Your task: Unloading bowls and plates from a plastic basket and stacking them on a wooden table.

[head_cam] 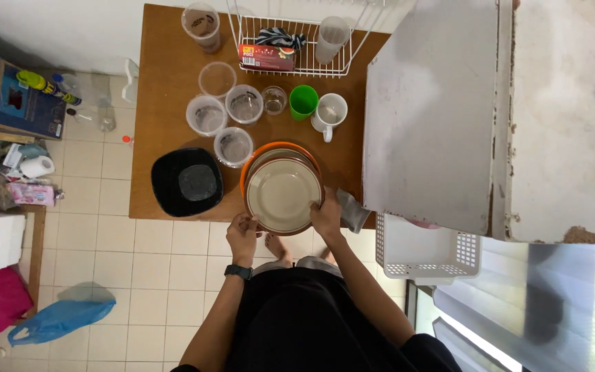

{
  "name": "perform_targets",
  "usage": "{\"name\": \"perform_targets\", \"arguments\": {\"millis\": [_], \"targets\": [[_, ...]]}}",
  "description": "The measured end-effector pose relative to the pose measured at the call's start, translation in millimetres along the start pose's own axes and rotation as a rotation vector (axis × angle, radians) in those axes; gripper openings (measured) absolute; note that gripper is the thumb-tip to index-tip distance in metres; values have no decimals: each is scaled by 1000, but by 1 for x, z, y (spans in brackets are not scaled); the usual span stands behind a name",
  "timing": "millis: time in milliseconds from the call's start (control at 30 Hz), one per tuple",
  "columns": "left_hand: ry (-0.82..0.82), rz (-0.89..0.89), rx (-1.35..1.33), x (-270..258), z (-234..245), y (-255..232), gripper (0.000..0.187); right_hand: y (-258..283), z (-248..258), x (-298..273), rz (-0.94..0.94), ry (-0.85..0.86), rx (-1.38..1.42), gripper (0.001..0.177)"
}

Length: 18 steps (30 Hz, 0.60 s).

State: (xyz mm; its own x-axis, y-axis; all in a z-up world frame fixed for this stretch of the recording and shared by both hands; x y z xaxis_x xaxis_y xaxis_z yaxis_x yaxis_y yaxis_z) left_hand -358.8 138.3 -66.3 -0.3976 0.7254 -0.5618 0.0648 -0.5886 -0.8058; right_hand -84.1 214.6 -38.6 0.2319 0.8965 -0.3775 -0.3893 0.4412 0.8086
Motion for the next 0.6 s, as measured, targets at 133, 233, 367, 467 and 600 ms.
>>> {"name": "perform_targets", "arguments": {"millis": [133,233,367,467,600], "targets": [[11,-34,112,6,0,-14,15,-13,-8,12,4,-7,-35,67],[31,-61,164,13,-2,-16,14,-9,-8,16,-3,-17,-51,67],[35,-111,220,27,-5,-5,12,-17,-13,25,44,-39,-47,65],[53,-123,314,24,-5,-19,13,-19,-14,27,8,-50,-107,64],[51,-156,420,34,-3,-6,16,-14,-16,28,-6,-51,-136,65]]}}
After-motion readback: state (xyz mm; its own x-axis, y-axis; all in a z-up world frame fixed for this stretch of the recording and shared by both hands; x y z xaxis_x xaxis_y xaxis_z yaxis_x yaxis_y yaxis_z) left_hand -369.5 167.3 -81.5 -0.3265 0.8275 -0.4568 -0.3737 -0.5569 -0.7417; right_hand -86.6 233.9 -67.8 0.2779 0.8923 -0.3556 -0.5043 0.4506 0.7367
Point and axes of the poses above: each hand's wrist, its own x-axis towards the middle knuckle, its own z-axis out of the back of the hand, y = z × x, the point moved 8 cm from there along x, towards the middle knuckle, and after that the axes turned 6 degrees about x, right-handed, at the moved point
